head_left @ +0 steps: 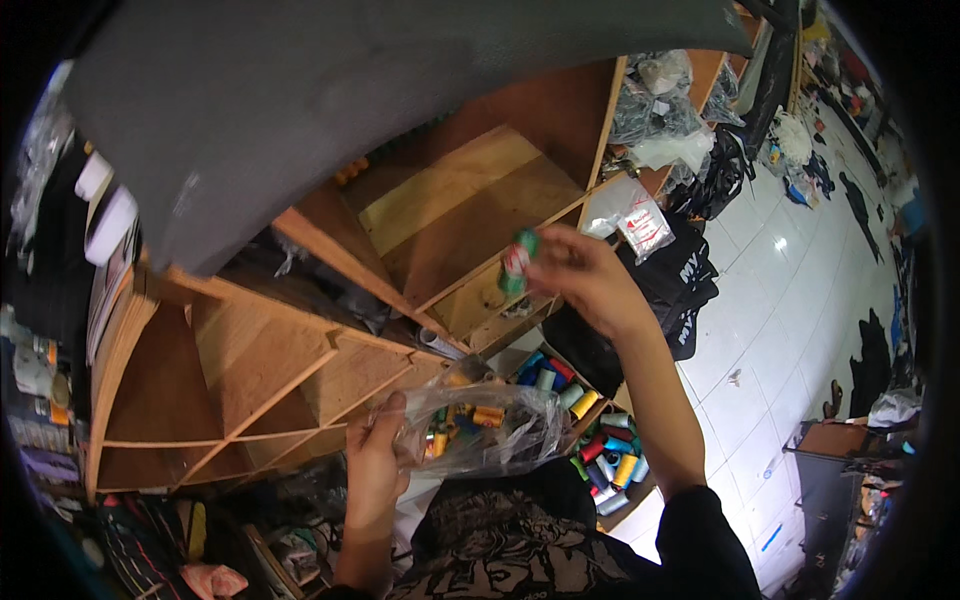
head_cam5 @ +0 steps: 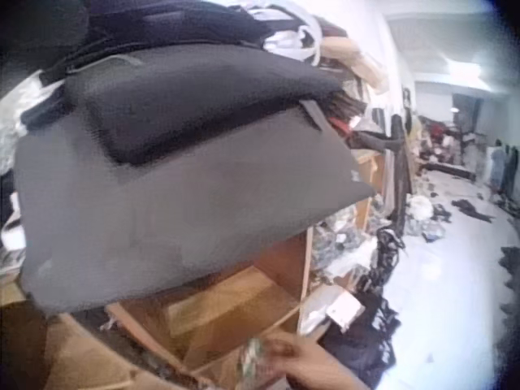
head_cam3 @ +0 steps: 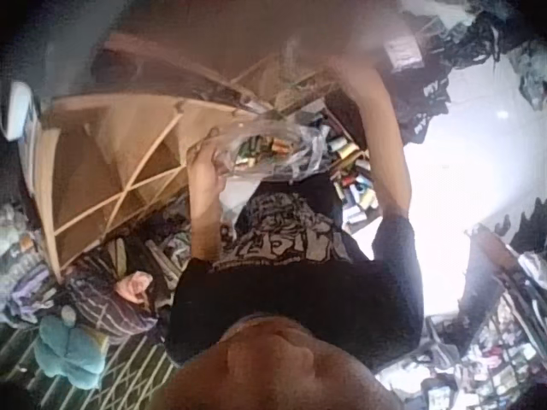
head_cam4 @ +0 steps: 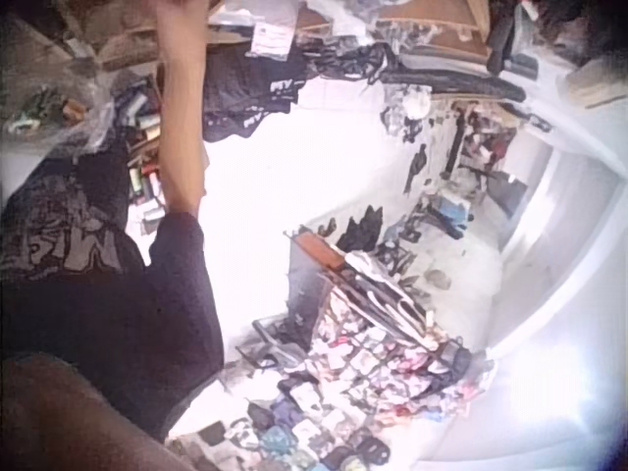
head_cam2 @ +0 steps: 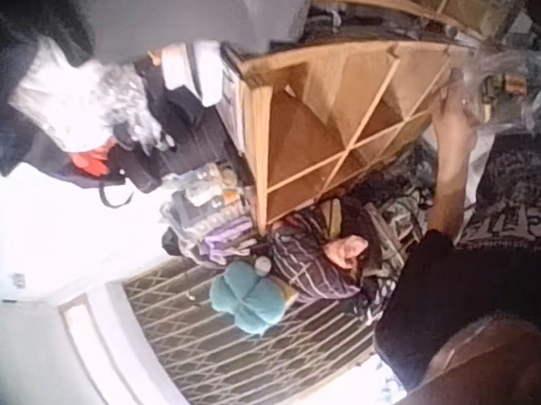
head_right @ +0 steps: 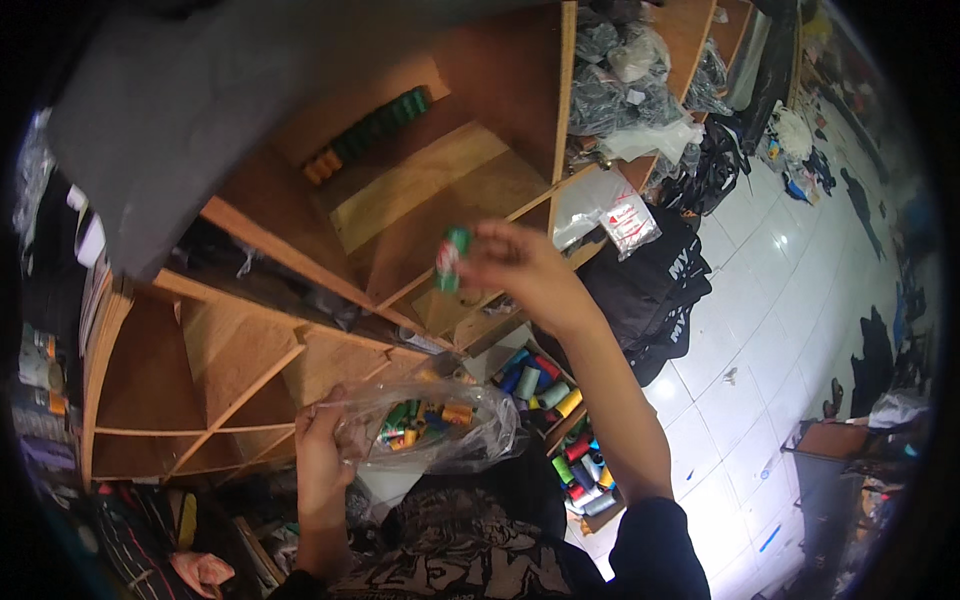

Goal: The person organizes thread spools by removing them one at a time from a plastic bag and placing them into a wooden shelving unit.

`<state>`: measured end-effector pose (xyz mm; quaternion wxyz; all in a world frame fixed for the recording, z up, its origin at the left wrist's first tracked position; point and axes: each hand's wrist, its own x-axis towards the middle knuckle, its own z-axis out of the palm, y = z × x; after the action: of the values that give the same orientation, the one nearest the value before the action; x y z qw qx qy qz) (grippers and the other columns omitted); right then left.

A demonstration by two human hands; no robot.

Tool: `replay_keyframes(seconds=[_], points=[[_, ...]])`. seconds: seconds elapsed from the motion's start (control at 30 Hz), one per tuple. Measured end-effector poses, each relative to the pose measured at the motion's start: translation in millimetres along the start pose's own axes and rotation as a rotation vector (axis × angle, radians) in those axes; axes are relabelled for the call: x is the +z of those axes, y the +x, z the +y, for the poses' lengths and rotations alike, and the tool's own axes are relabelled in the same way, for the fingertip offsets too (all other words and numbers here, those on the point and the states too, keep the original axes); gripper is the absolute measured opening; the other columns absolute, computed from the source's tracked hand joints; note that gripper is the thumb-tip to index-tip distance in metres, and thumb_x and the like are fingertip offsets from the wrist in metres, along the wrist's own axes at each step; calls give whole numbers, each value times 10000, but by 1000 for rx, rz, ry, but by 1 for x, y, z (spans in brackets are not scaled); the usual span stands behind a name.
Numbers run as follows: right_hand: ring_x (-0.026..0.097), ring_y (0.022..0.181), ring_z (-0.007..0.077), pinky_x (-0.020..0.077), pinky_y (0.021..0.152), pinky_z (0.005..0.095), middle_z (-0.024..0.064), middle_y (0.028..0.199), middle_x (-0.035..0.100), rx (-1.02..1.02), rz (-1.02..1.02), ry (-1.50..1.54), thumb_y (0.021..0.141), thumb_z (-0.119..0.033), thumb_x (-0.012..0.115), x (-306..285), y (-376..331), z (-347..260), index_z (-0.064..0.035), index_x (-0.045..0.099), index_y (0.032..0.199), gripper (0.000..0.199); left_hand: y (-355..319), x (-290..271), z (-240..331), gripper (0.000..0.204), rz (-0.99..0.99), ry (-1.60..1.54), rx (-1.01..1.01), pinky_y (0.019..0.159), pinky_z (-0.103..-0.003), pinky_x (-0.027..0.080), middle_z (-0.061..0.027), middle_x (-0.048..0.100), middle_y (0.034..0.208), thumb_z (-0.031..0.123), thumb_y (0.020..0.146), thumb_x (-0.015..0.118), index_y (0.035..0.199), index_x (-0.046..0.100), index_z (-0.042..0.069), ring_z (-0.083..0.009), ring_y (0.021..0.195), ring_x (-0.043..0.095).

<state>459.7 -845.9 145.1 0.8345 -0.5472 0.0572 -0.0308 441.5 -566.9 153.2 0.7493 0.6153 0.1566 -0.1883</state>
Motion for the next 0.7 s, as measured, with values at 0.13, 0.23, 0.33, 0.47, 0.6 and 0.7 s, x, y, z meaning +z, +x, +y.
replay_keyframes(seconds=[0.13,0.23,0.33,0.47,0.6,0.7], points=[[598,799,115,481,686,235,67,887,644,-345,256,-163,767,-127,675,-45,94,20,25,589,1002,293,1,11,-7,69,22,-95,10,342,-236,258,15,491,604,74,835,571,868,581,14,-62,400,367],[628,737,127,495,645,263,72,838,661,-464,455,-287,730,-142,698,-57,158,42,-6,624,943,263,-6,31,3,62,108,-77,19,337,-251,202,20,363,496,68,832,535,844,545,8,-75,353,242],[648,730,174,506,648,305,101,836,664,-590,607,-499,704,-149,706,-57,214,55,-51,635,930,256,-11,26,2,69,55,-162,-25,335,-255,188,28,284,468,82,837,487,817,508,18,-81,351,245],[640,778,256,513,682,358,127,837,650,-545,806,-720,726,-156,665,-64,289,70,-96,642,879,166,-13,28,-10,131,148,-13,20,333,-238,176,36,220,478,200,829,503,764,454,97,-77,349,201],[627,816,301,514,695,382,142,828,640,-478,925,-961,771,-190,612,-54,328,68,-79,635,874,153,-14,32,-18,119,421,-13,29,325,-250,224,25,282,496,190,836,516,839,504,71,-88,357,257],[622,826,319,513,701,388,170,857,634,-409,874,-914,790,-186,590,-65,347,66,-45,619,911,188,-16,33,-19,128,282,-58,42,351,-223,213,49,275,495,112,841,515,718,502,81,-68,397,264]])
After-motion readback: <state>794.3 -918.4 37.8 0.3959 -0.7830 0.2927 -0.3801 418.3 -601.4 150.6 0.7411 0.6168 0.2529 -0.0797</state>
